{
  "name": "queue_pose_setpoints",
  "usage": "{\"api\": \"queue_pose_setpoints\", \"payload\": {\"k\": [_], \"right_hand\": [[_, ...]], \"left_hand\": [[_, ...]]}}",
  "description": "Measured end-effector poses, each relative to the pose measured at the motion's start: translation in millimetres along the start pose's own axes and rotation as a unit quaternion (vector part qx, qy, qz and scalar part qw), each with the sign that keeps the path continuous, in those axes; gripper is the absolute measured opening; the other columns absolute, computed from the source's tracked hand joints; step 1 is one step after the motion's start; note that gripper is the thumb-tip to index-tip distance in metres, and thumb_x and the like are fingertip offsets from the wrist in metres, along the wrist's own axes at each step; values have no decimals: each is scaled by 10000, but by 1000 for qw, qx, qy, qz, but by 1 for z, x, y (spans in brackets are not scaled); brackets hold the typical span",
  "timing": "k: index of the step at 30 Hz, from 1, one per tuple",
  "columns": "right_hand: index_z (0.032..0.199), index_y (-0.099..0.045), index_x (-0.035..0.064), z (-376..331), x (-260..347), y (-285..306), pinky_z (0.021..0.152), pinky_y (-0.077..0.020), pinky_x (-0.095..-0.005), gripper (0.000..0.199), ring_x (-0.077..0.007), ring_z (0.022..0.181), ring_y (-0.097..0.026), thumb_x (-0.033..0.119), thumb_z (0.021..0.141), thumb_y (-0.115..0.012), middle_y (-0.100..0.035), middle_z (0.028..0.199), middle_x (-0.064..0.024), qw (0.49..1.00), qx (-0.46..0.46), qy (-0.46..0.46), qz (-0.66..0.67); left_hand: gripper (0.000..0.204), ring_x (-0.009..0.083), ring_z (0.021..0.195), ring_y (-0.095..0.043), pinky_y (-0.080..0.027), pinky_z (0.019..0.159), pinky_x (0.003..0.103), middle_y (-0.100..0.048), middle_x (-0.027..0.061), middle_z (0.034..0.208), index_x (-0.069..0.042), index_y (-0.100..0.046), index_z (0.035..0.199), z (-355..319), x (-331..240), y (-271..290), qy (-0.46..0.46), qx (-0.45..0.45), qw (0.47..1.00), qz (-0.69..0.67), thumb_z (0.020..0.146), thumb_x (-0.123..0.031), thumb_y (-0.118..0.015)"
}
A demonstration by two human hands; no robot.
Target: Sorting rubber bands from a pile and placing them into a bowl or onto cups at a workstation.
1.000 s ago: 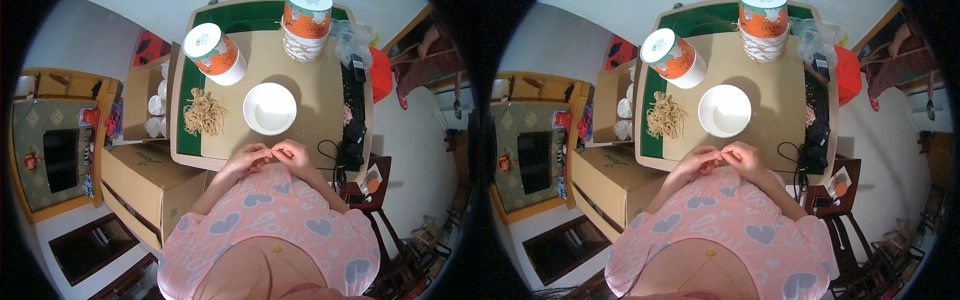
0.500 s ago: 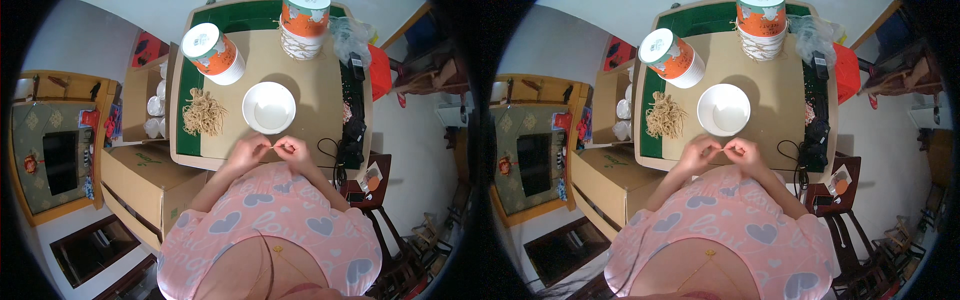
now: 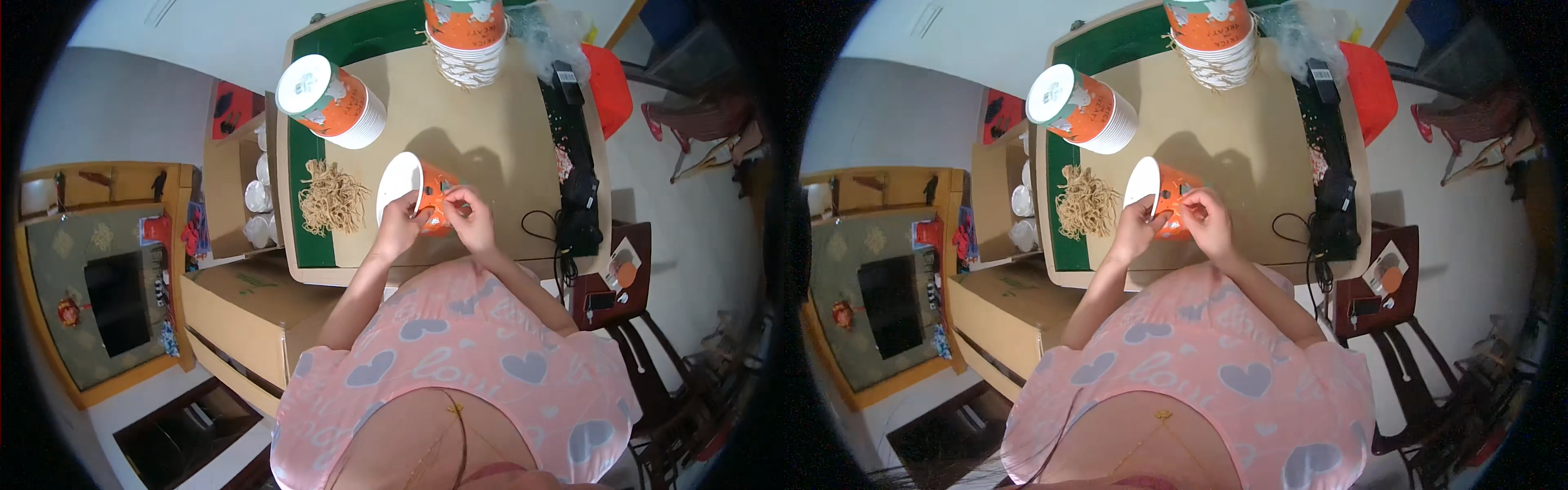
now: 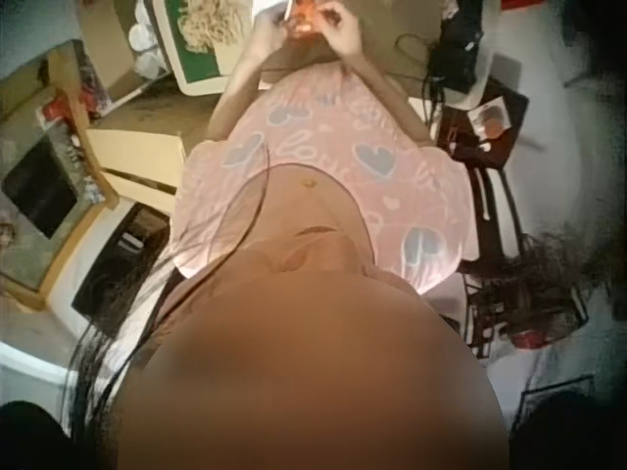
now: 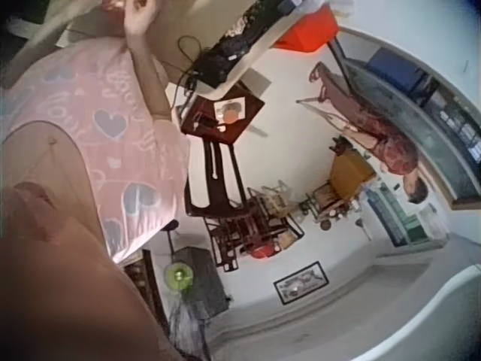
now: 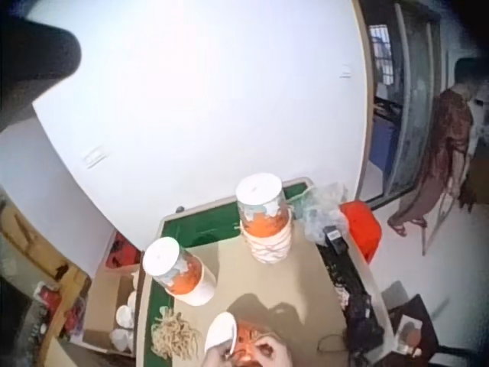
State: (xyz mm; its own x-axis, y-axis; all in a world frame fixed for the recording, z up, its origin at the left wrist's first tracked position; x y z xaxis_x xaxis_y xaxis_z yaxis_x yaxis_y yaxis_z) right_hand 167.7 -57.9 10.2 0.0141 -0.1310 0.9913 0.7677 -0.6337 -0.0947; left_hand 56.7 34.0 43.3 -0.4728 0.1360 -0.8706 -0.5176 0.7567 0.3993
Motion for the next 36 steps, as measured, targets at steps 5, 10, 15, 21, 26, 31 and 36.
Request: {"api": "queue_pose_setpoints", "payload": {"k": [5,10,15,21,26,31,36], "right_hand": [[842,-555,13,-3,11,2,602,-464,-237,112,-117,715,-572,3,775,-644,-584,871,-65,999,-14,25,-44],[855,-552,10,-3,22,2,580,-460,-244,99,-101,654,-558,19,799,-632,-586,828,-43,994,-14,55,-97],[863,-566,12,-9,-31,0,584,-438,-222,65,-55,661,-527,58,852,-611,-580,765,-2,994,15,-74,72],[855,-583,18,-11,-51,6,588,-411,-197,80,-39,641,-498,91,859,-616,-573,708,21,989,37,-113,87],[855,-595,18,-12,-50,14,587,-401,-192,77,-36,642,-490,93,854,-613,-579,722,30,991,59,-108,45],[865,-602,23,-19,-13,19,613,-398,-192,74,-28,683,-480,96,855,-606,-583,752,28,979,131,-143,64],[869,-600,25,-23,0,25,613,-392,-190,76,-24,685,-468,101,861,-599,-569,758,37,976,154,-149,44]], "left_hand": [[314,70,799,-548,-455,705,214,-634,51,921,28,-555,1136,-6,7,-9,-12,-5,997,-77,824,51,-558],[378,131,752,-592,-474,678,266,-646,117,855,-34,-543,1204,-10,4,-12,-32,-35,998,-29,835,46,-532],[457,250,782,-623,-487,713,318,-635,168,937,-93,-536,1246,-4,-5,-12,-68,-113,991,19,817,64,-532],[523,307,894,-602,-497,741,362,-604,160,1037,-157,-550,1244,-4,-12,-21,-126,-53,982,131,766,48,-603],[505,272,1028,-526,-445,854,367,-513,104,1198,-184,-604,1169,-12,-50,-24,-293,-113,890,329,691,-44,-683],[182,221,827,-552,-418,716,357,-610,32,814,-75,-661,894,-21,-58,-29,-343,-75,894,278,712,-64,-657],[134,220,806,-555,-423,705,352,-612,42,810,-74,-662,871,-27,-59,-35,-338,-37,900,273,738,-84,-654]]}}
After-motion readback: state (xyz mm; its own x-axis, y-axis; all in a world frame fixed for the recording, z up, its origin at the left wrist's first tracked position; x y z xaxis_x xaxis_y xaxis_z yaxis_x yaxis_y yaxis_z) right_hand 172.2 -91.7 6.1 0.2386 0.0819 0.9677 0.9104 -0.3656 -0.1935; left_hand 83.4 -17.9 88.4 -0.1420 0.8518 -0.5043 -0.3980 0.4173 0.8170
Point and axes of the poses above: each hand's wrist, its own z-axis towards the middle knuckle, its own y-axis out of the back of the hand, x = y × z, the point moved 7 cm from there along z, towards the middle knuckle
